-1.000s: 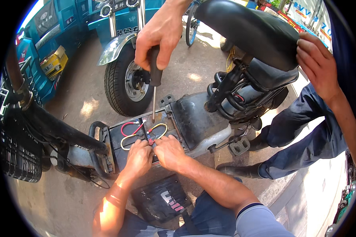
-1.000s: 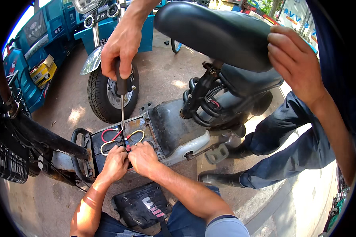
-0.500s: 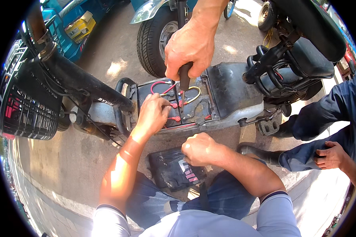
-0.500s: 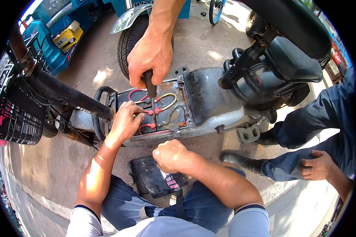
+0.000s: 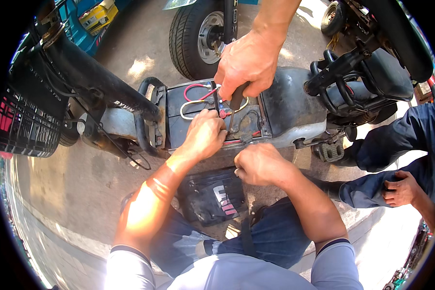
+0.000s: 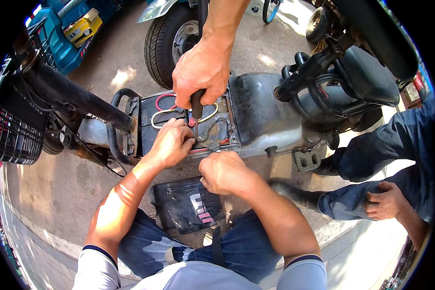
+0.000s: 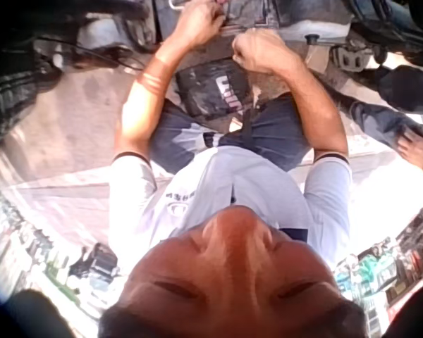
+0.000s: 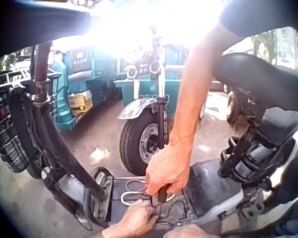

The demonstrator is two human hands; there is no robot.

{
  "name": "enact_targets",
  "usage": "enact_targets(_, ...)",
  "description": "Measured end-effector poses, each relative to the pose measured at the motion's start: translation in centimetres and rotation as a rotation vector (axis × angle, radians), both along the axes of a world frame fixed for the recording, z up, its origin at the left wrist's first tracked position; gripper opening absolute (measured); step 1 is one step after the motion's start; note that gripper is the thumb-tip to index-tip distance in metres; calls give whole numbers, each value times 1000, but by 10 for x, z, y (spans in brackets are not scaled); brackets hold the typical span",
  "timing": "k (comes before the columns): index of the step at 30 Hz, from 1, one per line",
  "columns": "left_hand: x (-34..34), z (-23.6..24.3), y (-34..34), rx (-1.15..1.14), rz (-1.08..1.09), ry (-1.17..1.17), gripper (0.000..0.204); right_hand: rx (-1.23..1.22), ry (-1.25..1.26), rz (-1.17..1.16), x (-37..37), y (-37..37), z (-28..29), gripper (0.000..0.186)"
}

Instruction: The person opens the seat of an electric scooter to access the battery compartment. They use a screwdriver to loosen and tighten screws on the battery terminals, connecting and adjusting red and yellow wires. The person works on the electrical connections for the duration of the clip.

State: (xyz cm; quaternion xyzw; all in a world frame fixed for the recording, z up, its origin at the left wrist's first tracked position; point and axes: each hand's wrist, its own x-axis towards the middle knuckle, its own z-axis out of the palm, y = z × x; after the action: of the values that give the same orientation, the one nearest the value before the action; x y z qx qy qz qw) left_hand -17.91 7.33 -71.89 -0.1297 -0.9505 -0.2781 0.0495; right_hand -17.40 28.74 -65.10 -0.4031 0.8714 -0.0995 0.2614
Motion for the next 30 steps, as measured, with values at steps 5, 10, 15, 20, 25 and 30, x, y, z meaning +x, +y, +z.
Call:
enact_targets(5,-2,-5,-5,19,15,-34,10,-205,106,-423,-20,7,6,19)
enact_targets(10,-3,-6,-7,24,-1,-24,10,-343,341,-420,-23,8,-19,14)
enact_targets(15,-4,-4,-8,10,-29,-35,9,-355,429,-395,-28,7,-29,11)
enact_targets(20,-4,-3,-12,21,-51,-15,9,-379,440,-397,-28,6,-36,11)
enact_targets(25,-9,-4,-13,20,-74,-133,10,-367,428,-418,-29,5,-34,11)
enact_targets(30,-9,-5,-14,58,-76,-104,7,-372,432,-419,-30,5,-35,11)
